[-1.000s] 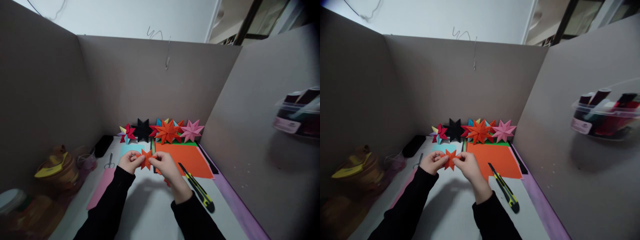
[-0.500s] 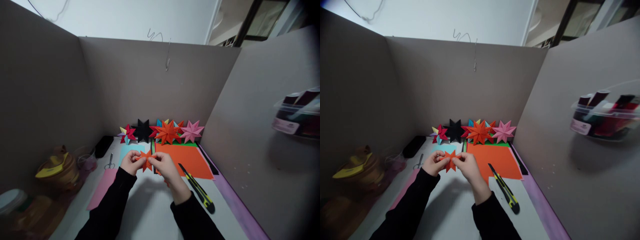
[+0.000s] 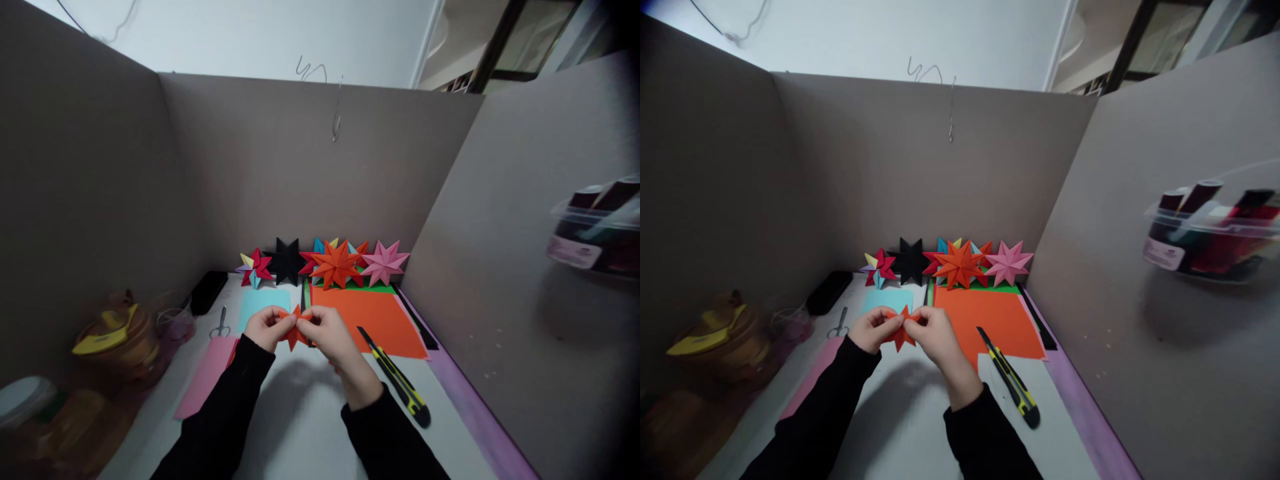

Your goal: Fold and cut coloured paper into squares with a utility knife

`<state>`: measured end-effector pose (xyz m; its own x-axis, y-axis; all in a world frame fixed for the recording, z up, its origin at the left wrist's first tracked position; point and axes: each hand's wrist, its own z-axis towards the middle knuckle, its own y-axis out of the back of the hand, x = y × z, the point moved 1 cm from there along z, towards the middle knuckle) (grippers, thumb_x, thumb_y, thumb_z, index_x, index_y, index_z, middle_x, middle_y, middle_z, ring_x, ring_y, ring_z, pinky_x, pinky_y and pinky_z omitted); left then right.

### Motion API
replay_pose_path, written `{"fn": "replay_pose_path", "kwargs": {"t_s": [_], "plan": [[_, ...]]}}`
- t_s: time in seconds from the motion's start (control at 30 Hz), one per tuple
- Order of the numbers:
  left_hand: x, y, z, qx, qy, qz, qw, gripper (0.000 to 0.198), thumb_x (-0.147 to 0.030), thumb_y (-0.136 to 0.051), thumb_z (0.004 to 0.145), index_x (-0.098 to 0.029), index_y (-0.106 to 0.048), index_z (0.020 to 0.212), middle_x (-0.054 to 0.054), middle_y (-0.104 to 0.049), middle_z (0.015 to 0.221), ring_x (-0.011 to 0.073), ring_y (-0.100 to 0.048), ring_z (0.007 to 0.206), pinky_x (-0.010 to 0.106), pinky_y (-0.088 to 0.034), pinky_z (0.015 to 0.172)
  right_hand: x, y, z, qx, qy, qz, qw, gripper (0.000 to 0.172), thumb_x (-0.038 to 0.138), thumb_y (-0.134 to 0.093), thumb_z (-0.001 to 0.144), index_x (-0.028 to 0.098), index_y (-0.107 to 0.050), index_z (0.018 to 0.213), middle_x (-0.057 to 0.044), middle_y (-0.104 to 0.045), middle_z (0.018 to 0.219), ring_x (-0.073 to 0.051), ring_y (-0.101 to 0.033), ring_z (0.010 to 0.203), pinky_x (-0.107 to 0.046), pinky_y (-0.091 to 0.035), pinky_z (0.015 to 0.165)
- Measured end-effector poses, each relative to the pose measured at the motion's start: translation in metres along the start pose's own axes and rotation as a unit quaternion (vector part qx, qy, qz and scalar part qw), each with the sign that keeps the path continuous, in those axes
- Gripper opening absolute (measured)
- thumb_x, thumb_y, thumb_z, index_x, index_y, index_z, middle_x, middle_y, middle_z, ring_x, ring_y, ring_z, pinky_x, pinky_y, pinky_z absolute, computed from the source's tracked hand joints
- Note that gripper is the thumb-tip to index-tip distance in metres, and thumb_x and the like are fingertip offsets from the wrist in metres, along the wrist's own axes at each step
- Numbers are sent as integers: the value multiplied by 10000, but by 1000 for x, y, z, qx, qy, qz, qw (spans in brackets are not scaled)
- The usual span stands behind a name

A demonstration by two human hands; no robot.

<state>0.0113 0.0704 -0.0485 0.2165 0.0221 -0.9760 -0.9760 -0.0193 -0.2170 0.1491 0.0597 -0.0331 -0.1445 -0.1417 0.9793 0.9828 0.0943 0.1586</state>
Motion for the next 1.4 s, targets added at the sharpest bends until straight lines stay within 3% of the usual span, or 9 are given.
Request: {"fn": "replay_pose_path", "kwargs": {"t_s": [0.23, 0.4, 0.5, 0.6, 0.8, 0.93, 1.1, 1.23, 1.4], "plan": [[3, 6, 7, -44, 27, -59, 997, 415, -411, -805, 490, -170, -514, 660, -73, -524, 461, 74, -476, 396, 180, -369, 415, -1, 1, 4, 7, -4, 98, 995, 252, 380, -636, 704, 163, -611, 830, 17, -547, 644, -99, -469, 552, -211, -351, 487], [-4, 4, 6, -42, 47, -121, 991, 456, -400, -833, 468, -180, -497, 683, -72, -560, 513, 86, -533, 458, 196, -440, 475, -1, -1, 3, -13, 23, 57, 998, 177, 340, -643, 719, 172, -595, 741, 21, -544, 617, -113, -490, 553, -228, -381, 510], [-11, 2, 4, -48, 56, -161, 984, 468, -501, -792, 527, -192, -560, 792, 4, -660, 813, 135, -634, 699, 237, -501, 592, 0, 2, 0, -106, 137, -36, 984, 98, 266, -564, 797, 186, -610, 766, -12, -577, 687, -148, -549, 640, -267, -441, 587], [-21, 4, 1, -1, 118, -202, 972, 544, -646, -644, 636, -208, -579, 953, 77, -659, 967, 180, -657, 774, 295, -528, 624, 0, 9, -4, -189, 308, -149, 920, 161, 170, -489, 837, 216, -642, 860, -63, -617, 877, -189, -590, 864, -337, -482, 776], [-30, 7, -6, 40, 103, -167, 980, 670, -237, -823, 510, -173, -534, 1112, 35, -698, 743, 146, -652, 632, 263, -525, 636, -7, 13, -8, -159, 434, -222, 858, 307, 81, -459, 827, 255, -652, 991, -82, -623, 1016, -192, -602, 971, -347, -499, 851], [-29, 8, -4, 19, 32, -136, 990, 721, -239, -817, 512, -148, -486, 1146, 44, -710, 687, 138, -649, 570, 227, -500, 583, -7, 11, -4, -167, 368, -144, 903, 268, 134, -448, 856, 247, -621, 1026, -84, -619, 1040, -198, -589, 1008, -371, -474, 886], [-29, 8, -5, 18, -8, -116, 993, 675, -267, -819, 522, -152, -486, 1098, 65, -728, 749, 153, -671, 618, 220, -500, 586, -5, 12, 7, -104, 119, 39, 987, 222, 350, -541, 828, 181, -606, 956, -53, -624, 836, -161, -596, 735, -271, -478, 628], [-23, 5, -4, 31, 9, -111, 993, 641, -276, -819, 530, -155, -500, 1073, 62, -718, 732, 164, -668, 625, 255, -505, 616, 0, 10, 8, -30, 40, 95, 994, 256, 399, -638, 730, 172, -565, 637, 48, -457, 505, -92, -412, 478, -222, -331, 471], [-24, 22, 10, -45, -17, -133, 990, 606, -244, -831, 497, -207, -562, 1038, 92, -652, 1085, 187, -652, 889, 234, -492, 681, -14, 30, 17, -79, 16, 129, 988, 268, 411, -657, 692, 172, -552, 629, 61, -434, 494, -77, -353, 445, -215, -254, 432]]}}
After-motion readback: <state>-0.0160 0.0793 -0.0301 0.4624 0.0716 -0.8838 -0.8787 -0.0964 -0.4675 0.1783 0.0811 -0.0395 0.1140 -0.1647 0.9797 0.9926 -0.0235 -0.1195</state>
